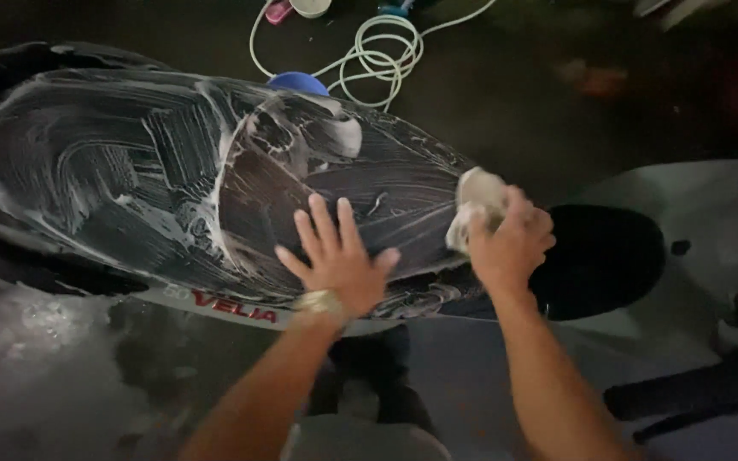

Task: The person scrubs the seat and front body of a scooter with a soapy cloth. They clean the black seat, the white front fairing, and the area around the headlight, moving the cloth back and forth to remove dirt.

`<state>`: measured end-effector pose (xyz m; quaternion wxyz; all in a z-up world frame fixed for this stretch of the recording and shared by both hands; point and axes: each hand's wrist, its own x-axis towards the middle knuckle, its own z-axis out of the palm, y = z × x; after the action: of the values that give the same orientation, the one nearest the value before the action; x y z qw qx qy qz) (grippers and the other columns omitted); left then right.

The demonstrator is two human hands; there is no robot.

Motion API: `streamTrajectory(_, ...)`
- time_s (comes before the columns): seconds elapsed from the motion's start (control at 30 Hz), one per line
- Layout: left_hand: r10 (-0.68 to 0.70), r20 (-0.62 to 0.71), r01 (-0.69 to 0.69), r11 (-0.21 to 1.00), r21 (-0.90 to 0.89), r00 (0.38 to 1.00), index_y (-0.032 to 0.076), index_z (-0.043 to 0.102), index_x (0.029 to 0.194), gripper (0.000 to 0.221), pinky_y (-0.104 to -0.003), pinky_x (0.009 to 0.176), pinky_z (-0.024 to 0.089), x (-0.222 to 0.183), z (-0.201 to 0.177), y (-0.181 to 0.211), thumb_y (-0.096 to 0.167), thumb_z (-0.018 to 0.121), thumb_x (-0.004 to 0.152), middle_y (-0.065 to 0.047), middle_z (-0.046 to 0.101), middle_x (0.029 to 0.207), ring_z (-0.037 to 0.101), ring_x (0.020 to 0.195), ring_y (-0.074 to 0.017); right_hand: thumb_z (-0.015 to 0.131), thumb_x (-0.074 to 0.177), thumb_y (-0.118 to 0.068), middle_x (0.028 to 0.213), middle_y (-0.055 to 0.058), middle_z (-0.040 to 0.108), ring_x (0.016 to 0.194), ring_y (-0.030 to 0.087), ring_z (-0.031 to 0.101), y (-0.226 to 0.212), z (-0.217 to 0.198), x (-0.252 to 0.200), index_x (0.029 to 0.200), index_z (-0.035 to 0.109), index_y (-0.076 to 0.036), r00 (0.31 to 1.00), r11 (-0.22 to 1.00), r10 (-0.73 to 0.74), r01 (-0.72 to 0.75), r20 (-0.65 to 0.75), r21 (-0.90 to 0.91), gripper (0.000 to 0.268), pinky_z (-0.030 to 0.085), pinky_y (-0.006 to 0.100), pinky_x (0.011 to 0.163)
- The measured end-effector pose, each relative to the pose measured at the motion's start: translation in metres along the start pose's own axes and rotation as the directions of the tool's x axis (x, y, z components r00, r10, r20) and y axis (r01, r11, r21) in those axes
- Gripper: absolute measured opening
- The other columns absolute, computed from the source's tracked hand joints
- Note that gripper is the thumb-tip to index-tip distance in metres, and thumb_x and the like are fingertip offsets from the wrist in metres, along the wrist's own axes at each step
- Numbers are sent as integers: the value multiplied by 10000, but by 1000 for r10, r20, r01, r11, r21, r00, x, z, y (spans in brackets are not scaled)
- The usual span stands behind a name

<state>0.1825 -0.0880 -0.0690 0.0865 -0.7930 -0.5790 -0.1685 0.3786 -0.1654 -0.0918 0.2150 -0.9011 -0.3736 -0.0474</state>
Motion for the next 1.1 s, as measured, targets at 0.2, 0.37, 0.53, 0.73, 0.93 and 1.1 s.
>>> streamTrajectory(0.2,-186,65,188,982,-21,980,163,111,1432,1038,-629,1026,60,6,-4,57,841,85,646,-164,58,1477,55,1345,-382,638,631,-344,1036,199,471,750,422,544,-20,-24,12,1180,564,-182,869,884,-448,397,-208,-247,577,478,498,452)
streamTrajectory(0.37,-221,435,211,975,72,873,186,-30,1412,1092,-609,1044,52,24,-44,62,821,285,582,-143,-60,1472,-54,1338,-377,625,710,-376,997,194,484,809,439,531,-33,-3,37,1158,561,-201,980,979,-184,177,-70,-97,485,452,534,516)
streamTrajectory(0.53,-275,749,227,959,169,603,211,-171,1393,1241,-589,1063,44,41,-77,66,799,484,518,-121,-178,1466,-163,1331,-372,665,678,-385,1112,208,432,911,465,463,-66,21,63,1215,504,-205,878,878,-479,478,17,29,589,422,549,629)
streamTrajectory(0.73,-158,887,310,951,18,434,298,-299,1340,1409,-752,940,35,45,-56,53,766,674,434,-162,-339,1406,-246,1284,-496,701,611,-291,944,170,456,771,430,537,-145,46,92,1022,564,-185,811,814,-536,570,-235,113,446,474,527,535)
streamTrajectory(0.93,-148,942,372,928,26,301,332,-335,1316,1410,-753,927,-28,49,-62,49,693,729,464,-134,-403,1377,-315,1266,-469,448,819,-416,1168,198,338,1120,486,321,-103,62,106,1201,504,-193,881,978,132,-190,454,84,446,290,595,872)
streamTrajectory(1.1,-144,907,380,925,-20,397,262,-336,1324,1404,-733,947,-27,49,-64,56,664,750,530,-190,-366,1383,-282,1271,-488,466,814,-442,1119,253,512,1006,497,503,-4,46,108,1136,602,-264,904,978,208,-205,374,-47,392,445,624,676)
